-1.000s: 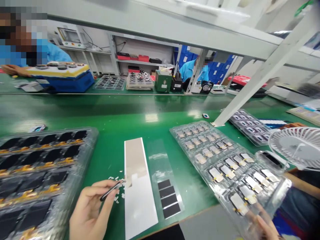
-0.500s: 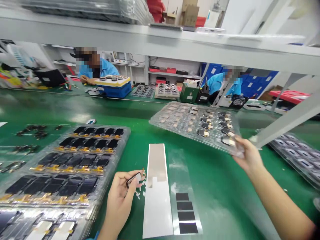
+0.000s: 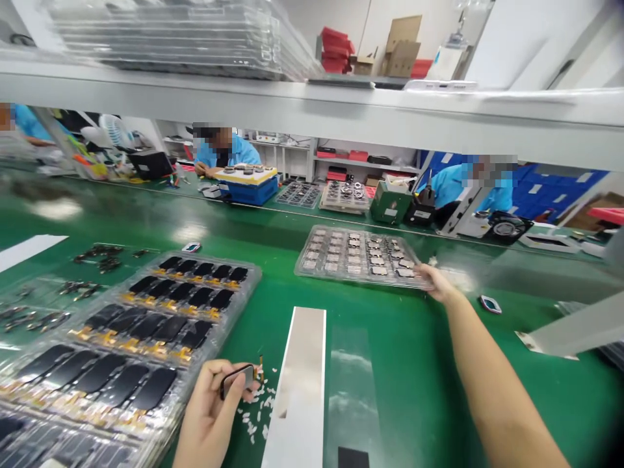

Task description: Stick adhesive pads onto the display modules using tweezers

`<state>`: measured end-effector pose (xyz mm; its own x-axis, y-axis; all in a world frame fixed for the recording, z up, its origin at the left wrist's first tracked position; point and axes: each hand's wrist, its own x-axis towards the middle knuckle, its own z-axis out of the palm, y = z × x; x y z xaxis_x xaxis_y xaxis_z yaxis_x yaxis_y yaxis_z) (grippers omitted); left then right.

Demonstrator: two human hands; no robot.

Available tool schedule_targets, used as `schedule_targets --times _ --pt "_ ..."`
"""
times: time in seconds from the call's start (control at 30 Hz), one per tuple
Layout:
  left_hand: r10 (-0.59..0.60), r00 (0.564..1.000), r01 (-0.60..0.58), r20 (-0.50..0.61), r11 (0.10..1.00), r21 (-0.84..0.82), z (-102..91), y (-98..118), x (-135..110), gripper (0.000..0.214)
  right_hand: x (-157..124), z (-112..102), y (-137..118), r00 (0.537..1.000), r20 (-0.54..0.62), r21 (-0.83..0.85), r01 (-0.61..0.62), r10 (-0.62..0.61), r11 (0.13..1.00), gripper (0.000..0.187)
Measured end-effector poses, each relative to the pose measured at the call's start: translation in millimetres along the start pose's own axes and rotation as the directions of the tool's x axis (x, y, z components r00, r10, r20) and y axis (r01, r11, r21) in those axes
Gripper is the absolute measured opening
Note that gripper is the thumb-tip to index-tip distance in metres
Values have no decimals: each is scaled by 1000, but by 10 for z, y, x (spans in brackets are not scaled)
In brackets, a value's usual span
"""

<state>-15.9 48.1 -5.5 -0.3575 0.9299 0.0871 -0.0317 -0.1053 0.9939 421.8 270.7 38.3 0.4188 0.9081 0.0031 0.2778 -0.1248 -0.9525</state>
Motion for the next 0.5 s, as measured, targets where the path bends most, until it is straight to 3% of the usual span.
schedule_targets --times 0.17,0.5 --pt "-30 999 30 -13 1000 3 17 -5 -8 43 99 -41 16 986 27 -148 -158 164 976 36" --pt "-60 998 60 -17 998 31 39 38 -11 49 98 15 -71 974 -13 -112 -226 226 968 36"
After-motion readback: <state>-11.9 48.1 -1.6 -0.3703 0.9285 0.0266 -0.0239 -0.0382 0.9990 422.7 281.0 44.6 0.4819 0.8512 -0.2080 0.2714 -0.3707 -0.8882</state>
